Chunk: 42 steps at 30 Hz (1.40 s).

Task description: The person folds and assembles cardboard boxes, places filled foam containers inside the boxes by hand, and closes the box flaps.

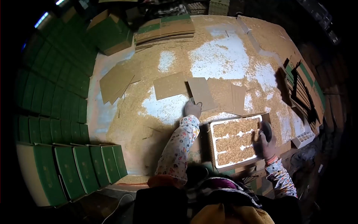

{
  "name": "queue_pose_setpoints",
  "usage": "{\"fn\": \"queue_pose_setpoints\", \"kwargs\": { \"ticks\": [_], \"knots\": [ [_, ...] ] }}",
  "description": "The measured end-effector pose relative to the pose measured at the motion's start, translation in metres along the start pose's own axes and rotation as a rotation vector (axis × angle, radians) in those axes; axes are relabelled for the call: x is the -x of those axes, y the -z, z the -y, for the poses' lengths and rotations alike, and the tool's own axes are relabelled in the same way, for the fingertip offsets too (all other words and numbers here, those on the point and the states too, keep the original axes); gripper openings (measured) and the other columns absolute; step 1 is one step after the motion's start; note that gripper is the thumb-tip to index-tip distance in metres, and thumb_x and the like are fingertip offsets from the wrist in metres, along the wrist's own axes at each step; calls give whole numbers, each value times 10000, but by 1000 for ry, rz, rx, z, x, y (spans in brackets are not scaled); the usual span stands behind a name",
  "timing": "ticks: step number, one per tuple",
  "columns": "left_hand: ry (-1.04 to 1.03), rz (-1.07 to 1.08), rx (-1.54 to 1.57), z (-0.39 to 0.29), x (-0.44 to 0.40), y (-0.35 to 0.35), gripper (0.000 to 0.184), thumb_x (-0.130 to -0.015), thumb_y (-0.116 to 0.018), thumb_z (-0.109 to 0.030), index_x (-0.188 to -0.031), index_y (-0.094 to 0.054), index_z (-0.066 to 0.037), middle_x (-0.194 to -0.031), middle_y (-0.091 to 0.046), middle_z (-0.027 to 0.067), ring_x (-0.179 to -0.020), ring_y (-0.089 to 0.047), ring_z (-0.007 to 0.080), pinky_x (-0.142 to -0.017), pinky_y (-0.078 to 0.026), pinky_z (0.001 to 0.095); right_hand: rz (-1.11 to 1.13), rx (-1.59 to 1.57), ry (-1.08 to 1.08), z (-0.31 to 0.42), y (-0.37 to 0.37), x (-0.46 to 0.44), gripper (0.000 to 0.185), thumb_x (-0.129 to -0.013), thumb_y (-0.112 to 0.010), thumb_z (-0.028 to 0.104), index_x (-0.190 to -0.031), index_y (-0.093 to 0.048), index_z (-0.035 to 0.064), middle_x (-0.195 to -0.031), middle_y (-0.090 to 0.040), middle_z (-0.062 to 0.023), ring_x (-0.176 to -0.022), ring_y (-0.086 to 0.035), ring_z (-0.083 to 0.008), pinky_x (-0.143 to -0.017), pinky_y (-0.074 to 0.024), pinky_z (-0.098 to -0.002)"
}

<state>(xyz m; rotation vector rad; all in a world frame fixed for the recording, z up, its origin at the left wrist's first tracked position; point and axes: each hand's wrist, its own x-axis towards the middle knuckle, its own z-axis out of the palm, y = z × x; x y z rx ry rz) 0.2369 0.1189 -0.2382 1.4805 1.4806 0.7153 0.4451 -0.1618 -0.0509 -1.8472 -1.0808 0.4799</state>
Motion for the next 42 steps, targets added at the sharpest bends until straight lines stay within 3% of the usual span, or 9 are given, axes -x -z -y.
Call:
{"fn": "queue_pose_setpoints", "kwargs": {
  "ticks": [5,10,16,17,21,24,28,39,42],
  "knots": [
    [-372,60,-100,-143,72,71,378,-852,-575,-139,-1210,-531,-27,-1117,-598,216,-959,-609,346,-864,-483,391,-152,-124,176,24,6,-9,440,-879,-561,167,-1251,-467,-49,-1288,-484,-202,-1172,-493,-312,-991,-395,-374],
    [126,530,1242,-221,162,82,528,-847,-483,111,-1337,-412,-71,-1140,-593,83,-989,-592,160,-849,-493,257,-227,-1058,-67,32,46,-60,509,-934,-525,274,-1334,-388,-12,-1345,-430,-170,-1168,-492,-267,-979,-430,-358],
    [11,466,-43,-154,245,62,429,-877,-477,-77,-1305,-454,-61,-975,-628,144,-765,-634,244,-624,-520,342,388,-408,-57,30,51,-4,664,-759,-704,216,-1313,-414,-8,-1152,-596,-131,-1035,-608,-257,-900,-469,-315],
    [-471,229,-642,-137,251,58,392,-891,-448,-156,-1268,-492,-57,-943,-642,197,-815,-642,302,-706,-522,389,337,-112,29,18,50,3,720,-733,-717,208,-1326,-379,-22,-1127,-598,-154,-1017,-608,-270,-901,-467,-327],
    [-598,763,-1205,-130,260,44,400,-876,-443,-161,-1223,-523,22,-1050,-637,206,-948,-639,289,-819,-508,399,407,772,-167,15,30,26,788,-730,-685,187,-1371,-280,-27,-1183,-528,-239,-1035,-567,-341,-911,-448,-381],
    [-419,1118,-1342,-169,256,41,408,-861,-440,-146,-1225,-526,19,-1160,-607,176,-1057,-606,264,-879,-484,375,33,1165,440,6,0,37,953,-726,-712,281,-1426,-128,6,-1312,-369,-293,-1127,-487,-370,-926,-432,-398],
    [-518,549,-1052,-177,276,31,653,-797,-605,-365,-1345,-403,-73,-1351,-444,164,-1273,-401,323,-1016,-370,443,697,978,-69,-14,-29,13,813,-730,-659,206,-1424,-254,77,-1246,-423,-322,-1055,-546,-396,-872,-472,-410],
    [-521,832,-1084,-161,205,7,267,-814,-517,-251,-940,-648,-57,-1000,-650,149,-919,-623,278,-819,-494,386,1023,503,147,1,-10,-33,592,-823,-559,350,-1325,-435,62,-1256,-489,-215,-1169,-465,-385,-1009,-368,-424],
    [-1028,15,-674,-175,203,75,347,-783,-558,-91,-1124,-553,-25,-1137,-519,189,-1029,-491,362,-913,-398,451,609,22,172,26,55,-49,419,-839,-493,149,-1237,-512,21,-1175,-556,-199,-1077,-551,-342,-965,-414,-368]
  ]
}}
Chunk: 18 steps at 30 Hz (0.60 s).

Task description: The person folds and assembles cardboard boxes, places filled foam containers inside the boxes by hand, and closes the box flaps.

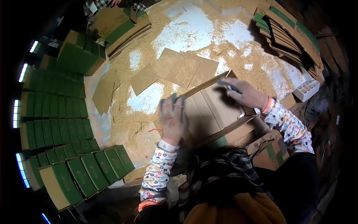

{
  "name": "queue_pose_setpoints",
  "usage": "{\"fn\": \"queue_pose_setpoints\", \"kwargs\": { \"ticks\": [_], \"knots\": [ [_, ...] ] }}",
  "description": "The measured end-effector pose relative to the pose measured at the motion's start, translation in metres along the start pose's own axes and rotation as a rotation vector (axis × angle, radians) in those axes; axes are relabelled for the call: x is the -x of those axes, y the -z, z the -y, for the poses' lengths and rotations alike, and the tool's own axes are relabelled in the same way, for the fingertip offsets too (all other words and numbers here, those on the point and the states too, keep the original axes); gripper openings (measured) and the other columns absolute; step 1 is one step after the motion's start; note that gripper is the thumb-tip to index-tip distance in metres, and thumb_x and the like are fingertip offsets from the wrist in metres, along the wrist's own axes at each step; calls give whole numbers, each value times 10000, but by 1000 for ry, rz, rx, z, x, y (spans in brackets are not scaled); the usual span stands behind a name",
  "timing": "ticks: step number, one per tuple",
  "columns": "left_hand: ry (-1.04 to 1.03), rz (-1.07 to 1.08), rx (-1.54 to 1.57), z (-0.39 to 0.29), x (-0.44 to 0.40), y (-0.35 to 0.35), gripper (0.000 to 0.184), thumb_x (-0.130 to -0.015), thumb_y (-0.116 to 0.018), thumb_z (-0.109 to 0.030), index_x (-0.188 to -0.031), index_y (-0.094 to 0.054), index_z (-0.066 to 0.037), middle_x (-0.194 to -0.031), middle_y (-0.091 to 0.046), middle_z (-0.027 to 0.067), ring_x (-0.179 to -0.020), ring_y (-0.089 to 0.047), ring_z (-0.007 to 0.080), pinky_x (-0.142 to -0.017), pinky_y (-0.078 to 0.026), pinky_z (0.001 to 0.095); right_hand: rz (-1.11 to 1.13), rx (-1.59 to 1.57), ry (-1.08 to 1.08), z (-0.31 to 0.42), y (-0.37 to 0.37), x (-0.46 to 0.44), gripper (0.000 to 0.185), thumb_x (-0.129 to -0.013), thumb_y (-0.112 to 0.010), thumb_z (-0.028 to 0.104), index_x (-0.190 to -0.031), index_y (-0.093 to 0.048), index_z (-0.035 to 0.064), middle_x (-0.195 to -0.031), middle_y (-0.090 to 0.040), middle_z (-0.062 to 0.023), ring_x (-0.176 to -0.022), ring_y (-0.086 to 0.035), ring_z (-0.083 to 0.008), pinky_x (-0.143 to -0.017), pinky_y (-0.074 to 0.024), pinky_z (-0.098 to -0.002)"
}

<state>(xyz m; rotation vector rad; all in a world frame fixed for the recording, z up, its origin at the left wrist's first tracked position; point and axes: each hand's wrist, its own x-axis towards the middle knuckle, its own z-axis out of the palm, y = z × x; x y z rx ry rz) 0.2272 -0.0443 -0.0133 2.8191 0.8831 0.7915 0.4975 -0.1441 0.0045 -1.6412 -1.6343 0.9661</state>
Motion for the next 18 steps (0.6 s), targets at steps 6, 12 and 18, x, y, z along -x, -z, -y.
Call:
{"fn": "queue_pose_setpoints", "kwargs": {
  "ticks": [6,12,18],
  "knots": [
    [902,106,781,35,96,-106,433,-818,-641,-240,-1151,-529,13,-1145,-522,247,-1027,-528,370,-858,-452,395,141,29,-412,-143,-19,-20,531,-820,-673,285,-1253,-496,35,-1254,-530,-138,-1105,-526,-232,-968,-395,-317],
    [1084,16,935,14,81,-118,462,-808,-681,-342,-1096,-582,4,-906,-663,177,-836,-635,326,-773,-490,367,133,-437,-478,-122,-49,-18,842,-765,-730,359,-1396,-292,11,-1233,-544,-169,-1109,-518,-224,-946,-397,-283],
    [1358,-179,1199,43,108,-89,484,-902,-535,-458,-1030,-640,-3,-861,-672,119,-787,-610,222,-746,-478,298,12,-657,-321,-64,-63,12,606,-859,-605,258,-1337,-367,-28,-1173,-559,-132,-1063,-541,-209,-933,-424,-320]
  ]
}}
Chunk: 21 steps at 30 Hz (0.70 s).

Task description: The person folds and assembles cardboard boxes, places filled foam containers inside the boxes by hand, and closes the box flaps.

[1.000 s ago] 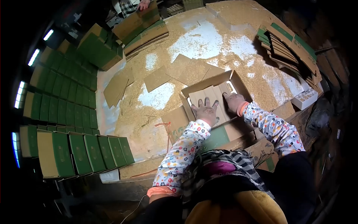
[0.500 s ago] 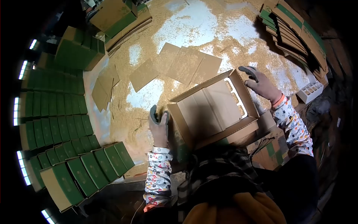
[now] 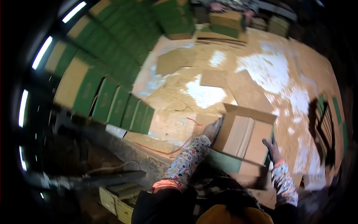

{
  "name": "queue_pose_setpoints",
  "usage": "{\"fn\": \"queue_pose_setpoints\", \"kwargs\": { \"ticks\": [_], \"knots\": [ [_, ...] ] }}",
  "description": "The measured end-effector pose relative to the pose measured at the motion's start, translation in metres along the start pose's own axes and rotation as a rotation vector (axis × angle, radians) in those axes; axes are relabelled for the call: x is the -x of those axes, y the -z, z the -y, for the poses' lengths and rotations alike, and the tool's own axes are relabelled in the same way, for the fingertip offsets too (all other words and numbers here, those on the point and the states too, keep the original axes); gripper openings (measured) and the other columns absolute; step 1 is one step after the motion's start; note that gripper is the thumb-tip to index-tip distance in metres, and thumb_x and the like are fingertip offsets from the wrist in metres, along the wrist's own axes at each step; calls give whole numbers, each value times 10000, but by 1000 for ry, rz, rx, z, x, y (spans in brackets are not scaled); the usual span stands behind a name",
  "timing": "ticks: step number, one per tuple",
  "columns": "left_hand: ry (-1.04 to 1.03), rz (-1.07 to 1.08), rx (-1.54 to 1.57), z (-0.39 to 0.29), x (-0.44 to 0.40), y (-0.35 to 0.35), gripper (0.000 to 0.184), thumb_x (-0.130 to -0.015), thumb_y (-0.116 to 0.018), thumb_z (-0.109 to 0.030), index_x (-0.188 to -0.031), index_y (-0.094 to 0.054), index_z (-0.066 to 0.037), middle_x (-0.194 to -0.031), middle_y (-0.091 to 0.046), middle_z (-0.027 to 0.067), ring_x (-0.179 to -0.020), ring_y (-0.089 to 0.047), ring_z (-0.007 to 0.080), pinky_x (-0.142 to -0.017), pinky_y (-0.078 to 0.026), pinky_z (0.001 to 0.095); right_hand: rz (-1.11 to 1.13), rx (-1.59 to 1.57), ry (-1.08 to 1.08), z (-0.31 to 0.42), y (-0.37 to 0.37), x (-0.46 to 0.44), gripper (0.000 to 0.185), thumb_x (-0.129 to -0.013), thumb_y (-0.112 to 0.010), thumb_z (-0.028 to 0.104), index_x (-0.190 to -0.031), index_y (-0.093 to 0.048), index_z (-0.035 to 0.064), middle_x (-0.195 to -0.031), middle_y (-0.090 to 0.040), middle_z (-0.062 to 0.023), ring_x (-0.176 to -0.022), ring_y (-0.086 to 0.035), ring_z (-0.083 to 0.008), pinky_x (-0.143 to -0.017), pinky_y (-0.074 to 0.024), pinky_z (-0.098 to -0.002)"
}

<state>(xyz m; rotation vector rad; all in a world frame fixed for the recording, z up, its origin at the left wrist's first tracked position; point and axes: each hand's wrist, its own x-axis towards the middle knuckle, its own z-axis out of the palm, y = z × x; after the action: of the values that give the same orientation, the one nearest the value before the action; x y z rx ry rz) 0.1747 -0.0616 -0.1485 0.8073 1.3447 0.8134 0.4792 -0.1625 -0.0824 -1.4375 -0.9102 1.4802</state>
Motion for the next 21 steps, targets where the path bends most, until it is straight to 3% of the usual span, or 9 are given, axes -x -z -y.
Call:
{"fn": "queue_pose_setpoints", "kwargs": {
  "ticks": [2,7,8,9,13,16,18,20,21],
  "knots": [
    [28,-1,383,-14,25,40,407,-931,-518,-369,-1094,-601,-6,-986,-645,108,-925,-601,191,-821,-466,306,-62,-188,20,-10,-19,1,483,-900,-543,282,-1250,-477,-44,-1192,-555,-111,-1110,-510,-211,-979,-380,-322],
    [-996,-826,-530,-118,162,213,442,-854,-591,-94,-1259,-445,6,-1230,-491,155,-1132,-492,270,-956,-404,360,219,-186,310,37,-88,-20,367,-940,-486,219,-1237,-509,3,-1216,-531,-110,-1102,-506,-196,-975,-384,-314],
    [-1241,-1042,-688,-154,187,260,467,-841,-573,-48,-1279,-418,5,-1279,-444,179,-1186,-438,292,-1014,-344,392,-1,482,781,41,-101,-30,356,-946,-491,199,-1256,-496,23,-1227,-523,-101,-1121,-493,-178,-990,-389,-319],
    [-1573,-1221,-635,-186,191,317,466,-838,-545,-31,-1281,-409,17,-1305,-417,191,-1225,-396,294,-1054,-285,399,160,220,624,89,-140,-30,364,-938,-507,208,-1247,-487,19,-1220,-530,-118,-1115,-508,-194,-980,-410,-334],
    [-1420,-1766,-218,-333,236,507,558,-895,-549,-225,-1329,-320,42,-1319,-387,234,-1196,-400,361,-1041,-288,410,591,-392,736,263,-322,-22,357,-919,-529,308,-1169,-515,53,-1058,-557,-86,-986,-547,-155,-843,-468,-308],
    [-1273,-731,604,-338,142,709,637,-930,-495,-350,-1391,-281,34,-1392,-394,175,-1230,-419,305,-1026,-321,378,591,-439,740,342,-476,8,471,-864,-562,453,-1122,-528,60,-937,-562,-67,-883,-565,-135,-737,-495,-301],
    [-1331,-1165,125,-326,102,731,551,-961,-438,-301,-1384,-318,32,-1414,-385,153,-1239,-430,261,-1038,-310,316,447,-269,569,367,-564,16,685,-805,-604,532,-1202,-428,1,-1071,-501,-137,-947,-552,-189,-727,-494,-368],
    [-1450,-912,549,-340,116,675,457,-973,-412,-248,-1331,-421,36,-1376,-445,146,-1234,-448,233,-1042,-318,278,482,-36,428,377,-635,11,836,-766,-633,568,-1257,-360,-51,-1215,-429,-212,-1054,-506,-216,-733,-477,-411],
    [-1317,-1184,289,-331,99,698,432,-973,-410,-233,-1303,-452,43,-1339,-481,150,-1191,-486,238,-1017,-348,276,650,133,391,377,-660,-1,862,-770,-601,606,-1264,-353,-55,-1167,-462,-225,-1046,-513,-219,-754,-477,-424]
  ]
}}
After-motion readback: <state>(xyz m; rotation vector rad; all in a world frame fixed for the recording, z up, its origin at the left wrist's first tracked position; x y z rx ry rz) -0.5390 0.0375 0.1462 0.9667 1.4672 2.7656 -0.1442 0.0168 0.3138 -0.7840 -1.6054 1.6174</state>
